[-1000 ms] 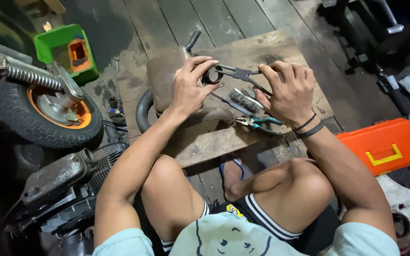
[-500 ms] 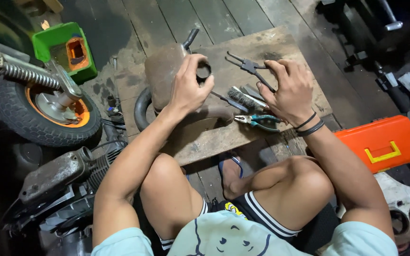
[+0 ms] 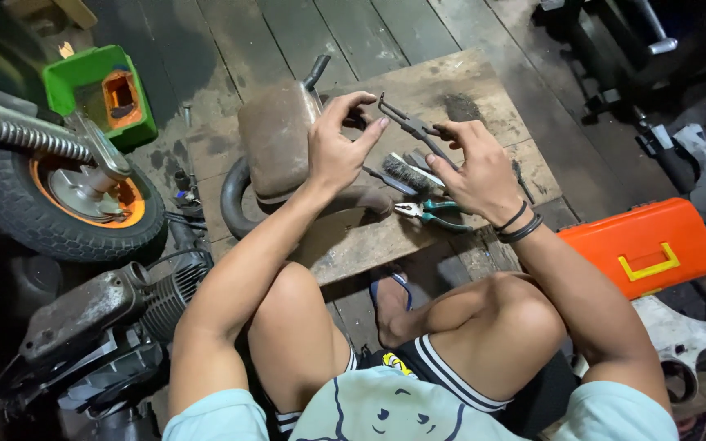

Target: The person is using pliers to pry a metal ring off an exhaust pipe and then smoothing the surface with a wire brush.

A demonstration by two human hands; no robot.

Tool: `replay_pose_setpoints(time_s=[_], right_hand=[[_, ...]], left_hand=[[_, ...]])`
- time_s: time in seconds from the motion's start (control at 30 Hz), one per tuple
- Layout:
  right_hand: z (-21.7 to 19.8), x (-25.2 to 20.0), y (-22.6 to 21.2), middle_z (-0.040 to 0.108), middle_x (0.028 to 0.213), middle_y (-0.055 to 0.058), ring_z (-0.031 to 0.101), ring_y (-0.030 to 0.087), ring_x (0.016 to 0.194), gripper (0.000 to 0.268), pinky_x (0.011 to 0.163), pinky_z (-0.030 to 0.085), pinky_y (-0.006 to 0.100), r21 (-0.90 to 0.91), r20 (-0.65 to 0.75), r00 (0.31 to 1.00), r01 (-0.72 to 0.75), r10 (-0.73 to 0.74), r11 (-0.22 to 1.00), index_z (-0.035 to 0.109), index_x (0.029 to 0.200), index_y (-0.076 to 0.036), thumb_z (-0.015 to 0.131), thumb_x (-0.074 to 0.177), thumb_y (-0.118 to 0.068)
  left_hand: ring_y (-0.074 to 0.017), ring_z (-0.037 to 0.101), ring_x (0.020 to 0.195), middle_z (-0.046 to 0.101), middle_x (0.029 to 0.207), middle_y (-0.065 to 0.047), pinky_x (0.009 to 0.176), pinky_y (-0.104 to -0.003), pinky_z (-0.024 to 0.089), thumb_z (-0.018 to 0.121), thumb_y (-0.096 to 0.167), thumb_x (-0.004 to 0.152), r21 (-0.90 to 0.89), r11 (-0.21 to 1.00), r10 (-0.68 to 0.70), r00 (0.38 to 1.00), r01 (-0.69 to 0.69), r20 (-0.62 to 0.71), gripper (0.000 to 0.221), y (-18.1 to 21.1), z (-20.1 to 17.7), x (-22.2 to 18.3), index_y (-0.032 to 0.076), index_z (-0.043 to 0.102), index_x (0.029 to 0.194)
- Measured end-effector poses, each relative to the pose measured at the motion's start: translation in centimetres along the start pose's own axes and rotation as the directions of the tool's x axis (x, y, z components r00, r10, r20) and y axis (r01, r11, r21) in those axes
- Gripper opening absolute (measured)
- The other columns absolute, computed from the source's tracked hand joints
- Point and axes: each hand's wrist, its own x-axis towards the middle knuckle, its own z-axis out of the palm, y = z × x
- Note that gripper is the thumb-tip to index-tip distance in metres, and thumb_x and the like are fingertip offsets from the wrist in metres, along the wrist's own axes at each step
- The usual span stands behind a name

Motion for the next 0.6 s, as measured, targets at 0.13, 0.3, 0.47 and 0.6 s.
replay_pose_setpoints(time_s=[0.13, 0.3, 0.47, 0.6], right_hand=[[-0.3, 0.1, -0.7, 0.064, 0.107, 0.010, 0.073, 0.030, 0.093, 0.043, 0.080, 0.057, 0.043, 0.017, 0.018, 1.000, 0.010, -0.010, 1.000, 0.066, 0.131, -0.010, 0.076, 0.097, -0.033], [0.6, -0.3, 0.6, 0.065, 0.108, 0.011, 0.073, 0.029, 0.096, 0.046, 0.081, 0.056, 0.039, 0.147, 0.032, 0.999, -0.024, 0.020, 0.989, 0.065, 0.133, -0.009, 0.077, 0.097, -0.034], [1.7, 0.0, 1.1, 0.065, 0.097, 0.013, 0.070, 0.023, 0.088, 0.034, 0.069, 0.059, 0.035, 0.576, 0.196, 0.937, -0.349, 0.289, 0.739, 0.061, 0.128, -0.001, 0.069, 0.100, -0.018], [3.1, 1.1, 1.0, 0.066, 0.091, 0.016, 0.073, 0.023, 0.083, 0.028, 0.070, 0.062, 0.034, 0.717, 0.098, 0.959, -0.254, 0.267, 0.649, 0.061, 0.117, 0.002, 0.077, 0.097, -0.009]], left_hand=[[-0.0226, 0.075, 0.082, 0.070, 0.089, -0.005, 0.073, -0.035, 0.062, 0.082, 0.018, 0.088, 0.052, 0.997, 0.052, 0.998, -0.051, -0.027, 0.017, -1.1, -0.1, 0.1, 0.017, 0.075, 0.104], [-0.0170, 0.074, 0.080, 0.070, 0.085, -0.003, 0.075, -0.032, 0.059, 0.084, 0.016, 0.089, -0.055, 0.998, 0.020, 0.999, -0.022, -0.036, 0.009, -2.1, -0.3, 0.1, 0.016, 0.078, 0.096], [-0.0128, 0.072, 0.083, 0.071, 0.088, -0.004, 0.072, -0.029, 0.059, 0.083, 0.013, 0.090, -0.265, 0.957, -0.107, 0.992, 0.121, 0.068, 0.010, -2.4, 0.0, -0.8, 0.011, 0.078, 0.098], [-0.0126, 0.073, 0.083, 0.070, 0.086, -0.004, 0.065, -0.025, 0.060, 0.085, 0.013, 0.088, -0.304, 0.941, -0.106, 0.982, 0.150, 0.158, 0.012, -1.9, 0.4, -1.0, 0.010, 0.079, 0.097]])
